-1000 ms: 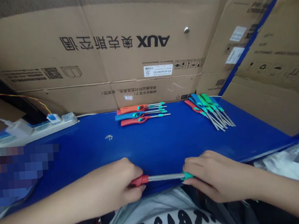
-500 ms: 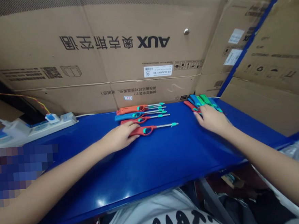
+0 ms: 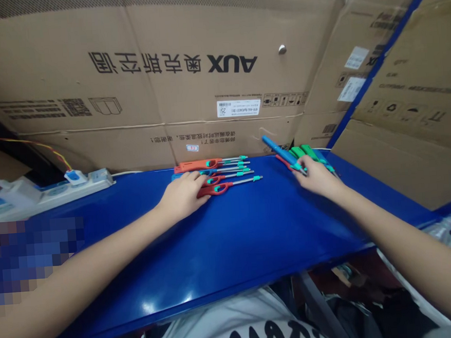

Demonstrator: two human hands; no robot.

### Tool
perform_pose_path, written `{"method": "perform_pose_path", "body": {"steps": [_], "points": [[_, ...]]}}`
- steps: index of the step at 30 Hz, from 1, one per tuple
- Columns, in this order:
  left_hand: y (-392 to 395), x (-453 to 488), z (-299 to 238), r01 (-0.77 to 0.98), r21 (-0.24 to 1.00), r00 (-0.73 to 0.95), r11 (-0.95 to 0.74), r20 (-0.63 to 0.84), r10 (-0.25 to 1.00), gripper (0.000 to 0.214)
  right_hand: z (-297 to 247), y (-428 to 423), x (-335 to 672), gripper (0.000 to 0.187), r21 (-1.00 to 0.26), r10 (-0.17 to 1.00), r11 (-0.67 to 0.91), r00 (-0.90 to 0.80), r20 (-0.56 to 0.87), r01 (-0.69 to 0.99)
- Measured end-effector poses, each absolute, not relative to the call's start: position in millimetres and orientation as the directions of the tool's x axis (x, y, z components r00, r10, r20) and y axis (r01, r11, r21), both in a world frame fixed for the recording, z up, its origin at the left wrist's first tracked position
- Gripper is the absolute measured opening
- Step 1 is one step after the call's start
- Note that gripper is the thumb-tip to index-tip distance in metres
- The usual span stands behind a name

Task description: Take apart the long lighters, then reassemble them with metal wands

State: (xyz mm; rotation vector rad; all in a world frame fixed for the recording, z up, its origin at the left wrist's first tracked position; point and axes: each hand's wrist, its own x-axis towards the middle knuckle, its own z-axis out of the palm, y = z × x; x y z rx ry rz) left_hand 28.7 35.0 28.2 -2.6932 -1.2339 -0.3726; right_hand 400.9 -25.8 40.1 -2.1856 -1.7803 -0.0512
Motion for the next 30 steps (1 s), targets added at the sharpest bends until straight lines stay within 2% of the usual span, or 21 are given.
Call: {"method": "perform_pose_path", "body": {"steps": [3, 5, 7, 8, 10, 12, 17, 22, 25, 28, 30], "points": [[13.8, 40.7, 36.3, 0.637, -0.051, 0.694, -0.769, 0.471, 0.544, 0.070, 50.7, -51.6, 357.5, 0.027, -0.297, 0.985, 0.125, -0.081, 0.154, 0.947], [-5.6, 50.5, 42.8, 0.508, -0.108, 0.779, -0.854, 0.480, 0.403, 0.067, 57.6, -72.1, 326.7, 0.029, -0.314, 0.939, 0.344, -0.319, 0.129, 0.885], [-25.2, 57.7, 49.1, 0.390, -0.128, 0.879, -0.912, 0.346, 0.328, 0.044, 64.1, -92.4, 301.3, 0.029, -0.261, 0.888, 0.459, -0.440, 0.132, 0.849], [-34.3, 59.4, 52.1, 0.371, -0.098, 0.908, -0.923, 0.246, 0.339, 0.034, 67.0, -101.6, 292.3, 0.030, -0.219, 0.870, 0.493, -0.480, 0.115, 0.842], [-50.1, 58.4, 57.7, 0.386, 0.000, 0.921, -0.923, 0.061, 0.385, 0.030, 72.0, -117.3, 281.8, 0.030, -0.136, 0.805, 0.592, -0.591, 0.053, 0.794], [-63.3, 53.0, 62.9, 0.410, 0.104, 0.912, -0.906, -0.052, 0.406, 0.029, 75.2, -129.4, 279.0, 0.031, -0.118, 0.747, 0.661, -0.665, 0.010, 0.741], [-91.5, 38.6, 70.4, 0.425, 0.281, 0.905, -0.860, -0.129, 0.405, 0.025, 74.7, -152.4, 274.3, 0.034, -0.106, 0.683, 0.730, -0.728, 0.060, 0.675], [-104.3, 20.6, 73.3, 0.499, 0.344, 0.866, -0.795, -0.212, 0.453, 0.027, 72.7, -167.4, 273.2, 0.035, -0.050, 0.627, 0.779, -0.775, 0.080, 0.625], [-96.9, 0.4, 76.1, 0.593, 0.340, 0.805, -0.730, -0.260, 0.533, 0.033, 73.9, -167.0, 289.0, 0.032, -0.105, 0.708, 0.704, -0.706, 0.016, 0.703], [-84.9, -12.0, 76.4, 0.640, 0.375, 0.765, -0.671, -0.227, 0.603, 0.038, 76.0, -156.9, 306.4, 0.032, -0.175, 0.811, 0.573, -0.585, -0.024, 0.801], [-74.8, -10.9, 74.3, 0.626, 0.383, 0.773, -0.679, -0.186, 0.607, 0.033, 76.2, -143.7, 315.0, 0.032, -0.207, 0.838, 0.529, -0.545, -0.025, 0.823]]}}
